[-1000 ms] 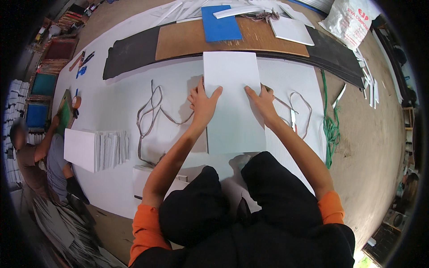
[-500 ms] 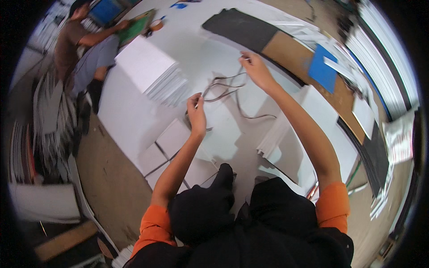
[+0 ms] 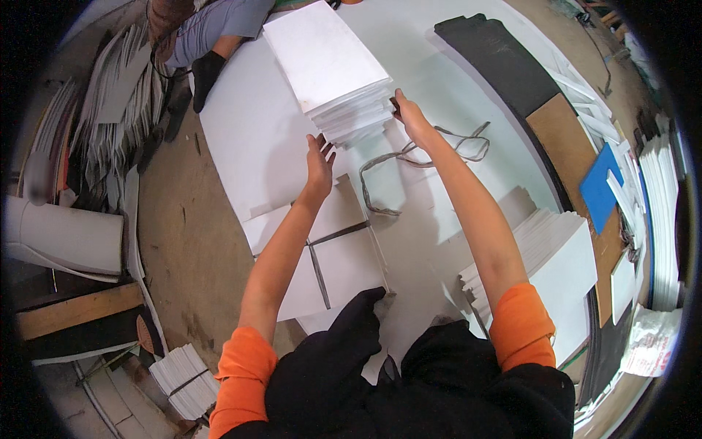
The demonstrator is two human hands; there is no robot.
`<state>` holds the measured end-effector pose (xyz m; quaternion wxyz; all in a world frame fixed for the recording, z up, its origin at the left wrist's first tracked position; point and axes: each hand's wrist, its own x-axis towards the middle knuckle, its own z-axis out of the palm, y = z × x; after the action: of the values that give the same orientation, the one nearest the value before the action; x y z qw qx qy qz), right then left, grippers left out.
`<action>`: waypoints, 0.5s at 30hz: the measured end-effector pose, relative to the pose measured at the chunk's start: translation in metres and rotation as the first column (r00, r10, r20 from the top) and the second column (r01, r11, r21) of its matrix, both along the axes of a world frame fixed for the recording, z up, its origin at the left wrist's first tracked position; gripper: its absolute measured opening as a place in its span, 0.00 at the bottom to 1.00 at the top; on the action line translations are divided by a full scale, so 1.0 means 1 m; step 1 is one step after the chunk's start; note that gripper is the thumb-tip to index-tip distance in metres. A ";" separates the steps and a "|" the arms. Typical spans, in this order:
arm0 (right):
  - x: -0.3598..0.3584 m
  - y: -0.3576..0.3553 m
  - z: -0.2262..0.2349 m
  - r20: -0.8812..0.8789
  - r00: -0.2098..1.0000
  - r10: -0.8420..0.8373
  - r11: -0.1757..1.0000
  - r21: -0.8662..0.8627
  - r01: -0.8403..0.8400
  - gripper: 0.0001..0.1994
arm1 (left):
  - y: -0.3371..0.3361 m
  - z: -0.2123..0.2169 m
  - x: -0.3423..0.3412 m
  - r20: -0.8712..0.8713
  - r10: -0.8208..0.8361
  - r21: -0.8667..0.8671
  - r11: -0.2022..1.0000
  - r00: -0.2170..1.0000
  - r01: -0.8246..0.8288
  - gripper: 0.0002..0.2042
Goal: The person gathers a stack of white rectangular sheets on a workbench and secures them with a long strip of fabric. They wrap the fabric around the stack multiple times, tie a knot to hold the bundle together, and trim the excess fabric with a utility knife.
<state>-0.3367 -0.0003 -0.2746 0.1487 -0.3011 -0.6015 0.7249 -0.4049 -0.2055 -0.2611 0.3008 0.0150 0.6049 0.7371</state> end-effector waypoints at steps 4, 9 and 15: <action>-0.005 -0.015 0.017 0.041 0.999 0.007 0.996 0.088 -0.011 0.29 | 0.006 -0.002 -0.004 0.013 0.040 0.002 0.999 0.999 -0.040 0.28; -0.004 -0.020 0.019 0.026 1.000 -0.014 0.999 0.051 0.012 0.24 | 0.011 0.009 -0.008 0.081 0.130 0.016 0.991 0.988 -0.131 0.21; -0.012 0.007 -0.042 0.183 0.982 -0.035 0.974 0.227 -0.007 0.19 | 0.002 -0.025 -0.035 0.032 0.084 0.030 0.996 0.996 -0.085 0.13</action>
<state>-0.3486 0.0068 -0.3166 0.1302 -0.3529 -0.6892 0.6193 -0.4400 -0.2038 -0.2858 0.2784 -0.0172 0.5889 0.7586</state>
